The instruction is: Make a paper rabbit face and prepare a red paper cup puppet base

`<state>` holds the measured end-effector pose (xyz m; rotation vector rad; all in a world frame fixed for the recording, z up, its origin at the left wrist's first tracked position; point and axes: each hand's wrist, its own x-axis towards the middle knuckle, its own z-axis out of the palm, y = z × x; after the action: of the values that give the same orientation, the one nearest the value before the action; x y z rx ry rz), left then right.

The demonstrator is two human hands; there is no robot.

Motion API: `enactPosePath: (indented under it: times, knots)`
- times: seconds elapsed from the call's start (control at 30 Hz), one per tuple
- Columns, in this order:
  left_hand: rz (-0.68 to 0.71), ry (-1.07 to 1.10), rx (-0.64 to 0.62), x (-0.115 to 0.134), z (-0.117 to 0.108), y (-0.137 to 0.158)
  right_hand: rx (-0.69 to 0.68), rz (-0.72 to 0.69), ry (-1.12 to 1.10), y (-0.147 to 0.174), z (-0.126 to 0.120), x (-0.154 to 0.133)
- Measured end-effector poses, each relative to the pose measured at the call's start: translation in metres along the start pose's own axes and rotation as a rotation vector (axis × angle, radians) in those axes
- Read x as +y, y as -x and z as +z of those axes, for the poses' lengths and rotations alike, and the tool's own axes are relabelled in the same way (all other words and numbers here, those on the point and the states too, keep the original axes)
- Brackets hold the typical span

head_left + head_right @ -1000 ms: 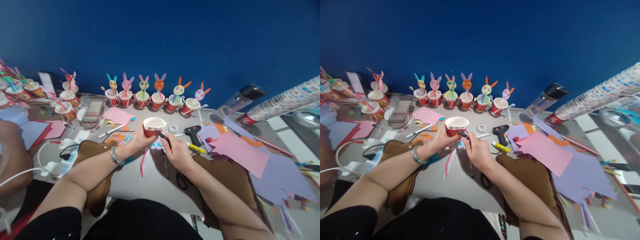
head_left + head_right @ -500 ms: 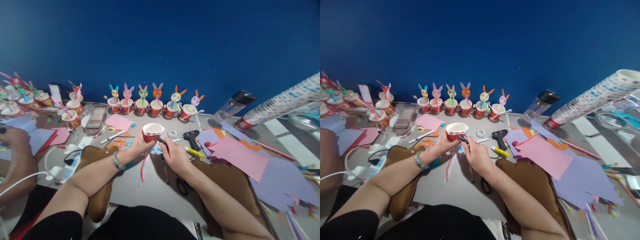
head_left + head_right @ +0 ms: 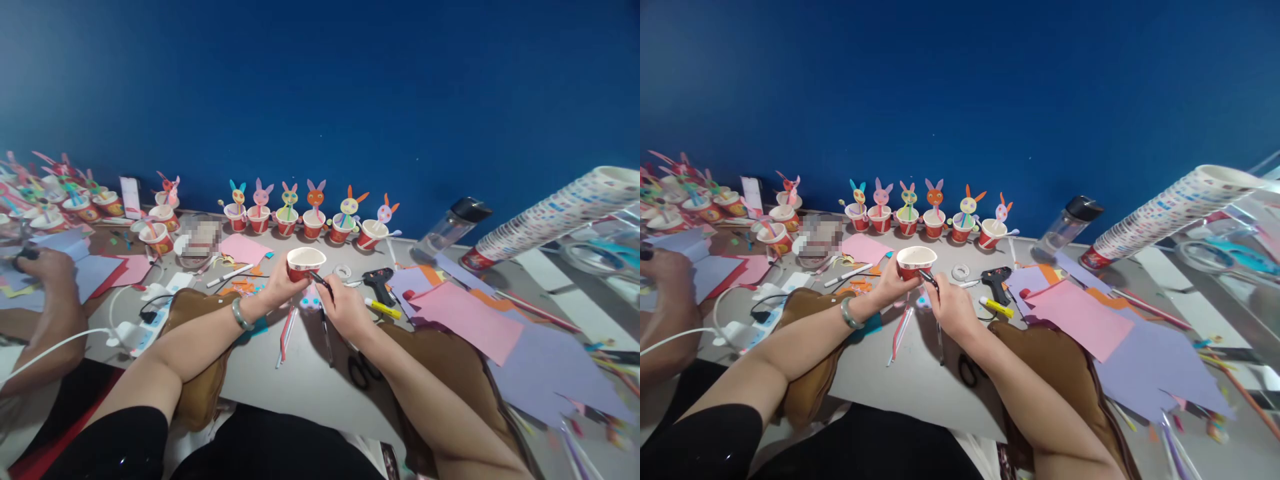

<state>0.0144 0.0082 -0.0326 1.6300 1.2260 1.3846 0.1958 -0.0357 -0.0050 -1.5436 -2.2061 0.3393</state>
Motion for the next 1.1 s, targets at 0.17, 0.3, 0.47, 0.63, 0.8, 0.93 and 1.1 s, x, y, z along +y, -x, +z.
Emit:
enactPosePath:
  times: [0.17,0.3,0.47,0.63,0.8,0.93,1.1]
  knots:
    - [-0.004,-0.040,0.029,-0.005,0.003,-0.003,-0.028,0.031,-0.019,-0.004,-0.001,0.000]
    - [0.023,-0.045,0.050,-0.006,0.006,-0.004,-0.007,0.031,-0.033,-0.005,-0.001,0.000]
    - [0.047,-0.064,0.062,-0.005,0.008,-0.007,0.027,0.022,-0.044,-0.006,0.002,0.002]
    - [0.057,-0.094,0.057,-0.008,0.009,-0.008,0.027,0.033,-0.027,-0.007,0.004,0.004]
    - [0.060,-0.117,0.062,-0.009,0.010,-0.008,0.043,0.027,-0.057,-0.009,0.004,0.005]
    - [0.090,-0.131,0.052,-0.008,0.009,-0.009,0.038,0.035,-0.081,-0.009,0.003,0.006]
    - [0.222,-0.135,0.043,-0.007,0.007,-0.008,0.056,0.038,-0.079,-0.010,0.003,0.008]
